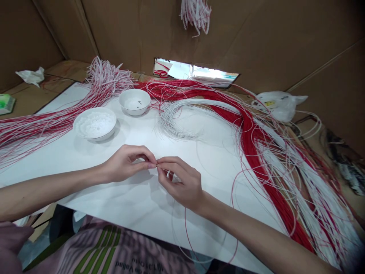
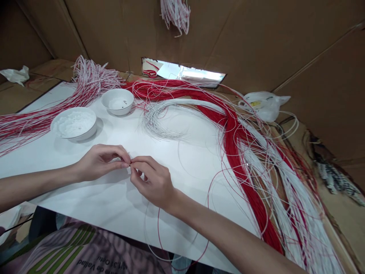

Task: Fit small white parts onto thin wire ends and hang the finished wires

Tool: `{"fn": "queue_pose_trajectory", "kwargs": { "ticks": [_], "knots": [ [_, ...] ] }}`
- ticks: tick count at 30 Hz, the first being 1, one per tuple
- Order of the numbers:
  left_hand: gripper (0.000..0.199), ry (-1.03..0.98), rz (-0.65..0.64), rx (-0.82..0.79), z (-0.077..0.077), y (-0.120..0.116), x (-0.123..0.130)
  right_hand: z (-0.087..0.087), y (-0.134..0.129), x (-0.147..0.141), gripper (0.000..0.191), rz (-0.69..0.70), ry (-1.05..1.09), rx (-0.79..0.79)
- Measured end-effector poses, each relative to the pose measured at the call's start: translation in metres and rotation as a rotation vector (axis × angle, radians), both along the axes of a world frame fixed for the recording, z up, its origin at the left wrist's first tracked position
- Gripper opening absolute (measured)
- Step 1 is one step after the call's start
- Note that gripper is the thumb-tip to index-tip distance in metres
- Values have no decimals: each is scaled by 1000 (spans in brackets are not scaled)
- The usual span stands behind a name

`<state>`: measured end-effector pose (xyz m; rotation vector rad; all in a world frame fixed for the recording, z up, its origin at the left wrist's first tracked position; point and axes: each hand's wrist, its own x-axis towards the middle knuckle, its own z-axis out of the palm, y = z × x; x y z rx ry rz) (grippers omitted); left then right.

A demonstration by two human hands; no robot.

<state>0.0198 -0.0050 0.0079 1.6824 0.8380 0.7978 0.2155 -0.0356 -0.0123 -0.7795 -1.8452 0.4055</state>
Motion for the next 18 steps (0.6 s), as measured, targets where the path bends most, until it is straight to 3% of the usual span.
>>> {"fn": "queue_pose_trajectory", "kwargs": {
  "ticks": [18],
  "knots": [
    [10,-45,-32,-52,-3,2,-2,0,0,1,15,-12,-12,15]
  ]
}}
